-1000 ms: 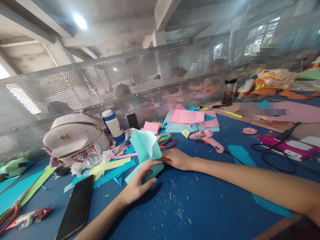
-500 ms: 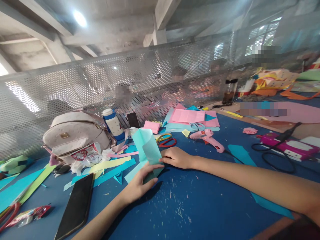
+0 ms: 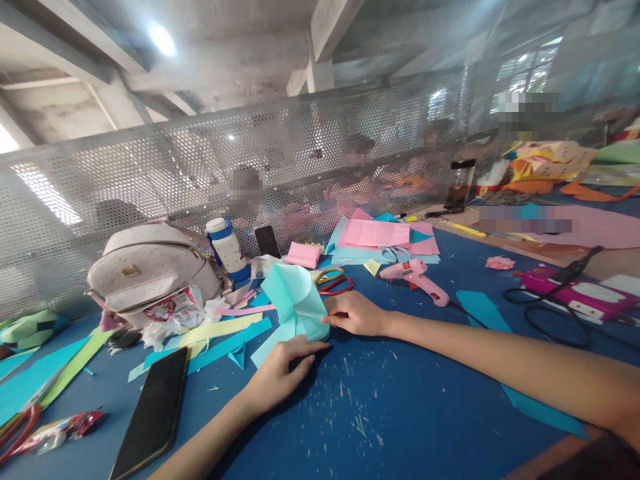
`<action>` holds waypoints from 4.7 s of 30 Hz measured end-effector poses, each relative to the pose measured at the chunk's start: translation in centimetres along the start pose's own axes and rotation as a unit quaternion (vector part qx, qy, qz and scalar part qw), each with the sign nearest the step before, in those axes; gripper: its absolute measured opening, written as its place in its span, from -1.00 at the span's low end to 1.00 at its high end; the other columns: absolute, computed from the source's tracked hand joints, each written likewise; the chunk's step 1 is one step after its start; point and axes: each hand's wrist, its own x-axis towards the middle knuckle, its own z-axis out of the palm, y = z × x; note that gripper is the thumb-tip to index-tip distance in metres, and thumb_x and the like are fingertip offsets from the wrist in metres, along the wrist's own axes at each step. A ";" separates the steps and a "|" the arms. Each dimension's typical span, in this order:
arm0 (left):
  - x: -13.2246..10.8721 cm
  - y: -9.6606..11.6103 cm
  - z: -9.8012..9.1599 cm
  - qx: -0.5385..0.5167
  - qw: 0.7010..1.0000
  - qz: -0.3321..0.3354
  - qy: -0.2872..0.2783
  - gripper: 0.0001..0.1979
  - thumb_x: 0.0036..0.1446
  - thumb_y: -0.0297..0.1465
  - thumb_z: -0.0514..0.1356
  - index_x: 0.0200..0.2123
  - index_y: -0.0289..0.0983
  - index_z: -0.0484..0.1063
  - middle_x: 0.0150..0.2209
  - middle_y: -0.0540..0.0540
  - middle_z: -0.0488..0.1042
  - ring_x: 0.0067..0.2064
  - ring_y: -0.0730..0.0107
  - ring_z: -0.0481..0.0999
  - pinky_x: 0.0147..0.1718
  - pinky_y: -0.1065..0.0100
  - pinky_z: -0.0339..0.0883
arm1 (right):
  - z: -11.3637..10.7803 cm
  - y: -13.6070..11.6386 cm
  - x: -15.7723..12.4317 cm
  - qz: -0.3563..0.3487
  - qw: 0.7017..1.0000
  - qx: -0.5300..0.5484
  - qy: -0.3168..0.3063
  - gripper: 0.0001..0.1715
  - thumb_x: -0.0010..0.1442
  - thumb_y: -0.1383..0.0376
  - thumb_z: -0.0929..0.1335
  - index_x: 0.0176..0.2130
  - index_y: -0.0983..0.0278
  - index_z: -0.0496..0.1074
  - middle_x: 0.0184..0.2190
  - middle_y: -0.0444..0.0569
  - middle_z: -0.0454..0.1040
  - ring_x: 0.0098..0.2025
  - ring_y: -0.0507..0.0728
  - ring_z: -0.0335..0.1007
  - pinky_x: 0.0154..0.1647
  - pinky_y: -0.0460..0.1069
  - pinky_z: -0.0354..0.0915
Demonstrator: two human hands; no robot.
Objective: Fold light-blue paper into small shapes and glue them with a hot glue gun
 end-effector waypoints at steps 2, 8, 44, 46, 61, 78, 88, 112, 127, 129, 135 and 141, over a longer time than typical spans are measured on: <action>0.0 0.0 0.0 0.011 1.000 0.001 -0.003 -0.64 0.32 -0.32 0.01 0.11 -0.10 0.44 -0.18 -0.12 0.54 -0.19 0.24 0.49 -0.15 0.25 0.35 | 0.0 0.0 0.0 0.000 1.000 -0.001 0.002 -0.53 0.35 0.10 0.20 -0.48 0.28 0.38 -0.49 -0.07 0.45 -0.43 0.06 0.31 -0.38 -0.07 0.08; -0.1 0.2 0.0 0.006 1.000 0.002 -0.005 -0.63 0.31 -0.39 0.02 0.11 -0.07 0.44 -0.11 -0.09 0.54 -0.11 0.25 0.49 -0.07 0.27 0.32 | 0.1 -0.5 0.1 0.020 0.999 -0.015 0.030 -0.55 0.35 0.10 0.21 -0.45 0.29 0.39 -0.48 -0.06 0.45 -0.42 0.07 0.31 -0.38 -0.07 0.08; -1.0 0.2 -0.4 -0.068 0.997 0.014 0.020 -0.51 0.27 -0.34 0.11 0.25 0.00 0.17 0.34 -0.04 0.08 0.35 0.12 0.05 0.29 0.08 0.01 | 0.1 -0.9 0.0 0.020 0.998 0.017 0.059 -0.68 0.38 0.16 0.21 -0.15 0.26 0.47 -0.25 0.03 0.55 -0.17 0.16 0.47 -0.19 -0.02 0.27; -0.9 0.2 -0.5 -0.083 0.996 0.012 0.021 -0.51 0.27 -0.32 0.12 0.25 -0.01 0.17 0.34 -0.06 0.09 0.35 0.13 0.07 0.29 0.11 0.00 | 0.0 -1.0 -0.1 0.013 0.998 0.030 0.062 -0.69 0.36 0.14 0.23 -0.15 0.26 0.45 -0.25 0.02 0.54 -0.17 0.16 0.45 -0.19 -0.02 0.27; 0.7 1.3 -0.7 -0.369 0.892 -0.033 0.259 -0.24 0.03 -0.37 0.37 0.18 -0.07 0.00 -0.28 -0.02 0.59 -0.41 0.37 0.60 -0.38 0.37 0.48 | -0.1 -4.1 0.4 0.049 0.940 0.288 0.179 -0.63 0.17 0.15 0.43 -0.19 0.19 0.19 -0.40 -0.20 0.24 -0.42 0.00 0.19 -0.44 -0.08 0.14; 0.4 2.0 0.1 -0.270 0.930 -0.039 0.247 -0.76 0.00 -0.26 0.37 -0.29 -0.29 0.60 -0.33 -0.11 0.65 -0.28 0.22 0.60 -0.24 0.30 0.46 | 0.8 -5.6 -0.3 0.048 0.979 0.167 0.109 -0.64 0.25 0.06 0.34 -0.40 0.27 0.28 -0.50 -0.17 0.28 -0.46 0.01 0.18 -0.44 -0.09 0.09; 0.1 2.4 0.1 -0.254 0.945 -0.032 0.205 -0.73 0.12 -0.24 0.29 -0.18 -0.27 0.60 -0.23 -0.13 0.64 -0.12 0.13 0.58 -0.10 0.25 0.43 | 1.0 -5.1 -0.4 0.023 0.986 0.124 0.106 -0.63 0.31 0.08 0.28 -0.39 0.29 0.36 -0.45 -0.08 0.42 -0.41 0.05 0.26 -0.36 -0.07 0.17; -0.3 4.0 -5.6 -0.033 0.941 0.049 0.334 -0.43 0.23 -0.24 0.17 0.28 -0.13 0.14 0.14 -0.21 0.40 0.04 0.17 0.48 0.00 0.16 0.38 | -7.6 -7.5 4.3 0.025 0.981 0.127 0.145 -0.57 0.19 0.01 0.36 -0.49 0.30 0.40 -0.49 -0.14 0.36 -0.40 0.03 0.24 -0.36 -0.04 0.20; 2.4 7.2 -7.5 0.272 0.935 0.081 0.215 -0.60 0.40 -0.32 -0.16 0.11 -0.21 0.36 0.12 -0.12 0.46 0.17 0.18 0.41 0.33 -0.06 -0.24 | -9.0 -7.3 7.9 -0.025 0.958 0.141 0.250 -0.56 0.15 -0.05 0.38 -0.34 0.30 0.43 -0.39 -0.09 0.40 -0.31 0.06 0.30 -0.34 -0.05 0.22; 2.3 7.3 -7.5 0.261 0.939 0.083 0.208 -0.60 0.40 -0.32 -0.16 0.05 -0.22 0.41 0.04 -0.11 0.52 0.11 0.19 0.46 0.33 -0.06 -0.23 | -9.4 -7.4 7.7 -0.067 0.958 0.084 0.265 -0.50 0.10 0.00 0.44 -0.08 0.24 0.42 -0.09 0.01 0.41 -0.05 0.14 0.31 -0.14 0.01 0.27; 2.0 7.5 -7.5 0.293 0.940 0.085 0.151 -0.62 0.40 -0.33 -0.15 -0.05 -0.22 0.45 -0.09 -0.07 0.56 -0.01 0.23 0.51 0.32 -0.09 -0.24 | -9.8 -8.5 6.9 -0.159 0.974 -0.088 0.138 -0.93 0.16 0.19 0.45 -0.34 0.12 0.55 -0.02 -0.14 0.42 0.13 0.16 0.18 0.22 0.15 -0.03; 1.8 8.5 -7.4 0.308 0.941 0.075 0.119 -0.63 0.39 -0.36 -0.15 -0.11 -0.22 0.46 -0.09 -0.06 0.54 0.00 0.24 0.50 0.32 -0.12 -0.25 | -10.5 -8.7 6.7 -0.130 0.986 -0.047 0.094 -0.93 0.14 0.26 0.46 -0.40 0.16 0.57 -0.16 -0.09 0.44 -0.07 0.12 0.29 0.06 0.08 0.12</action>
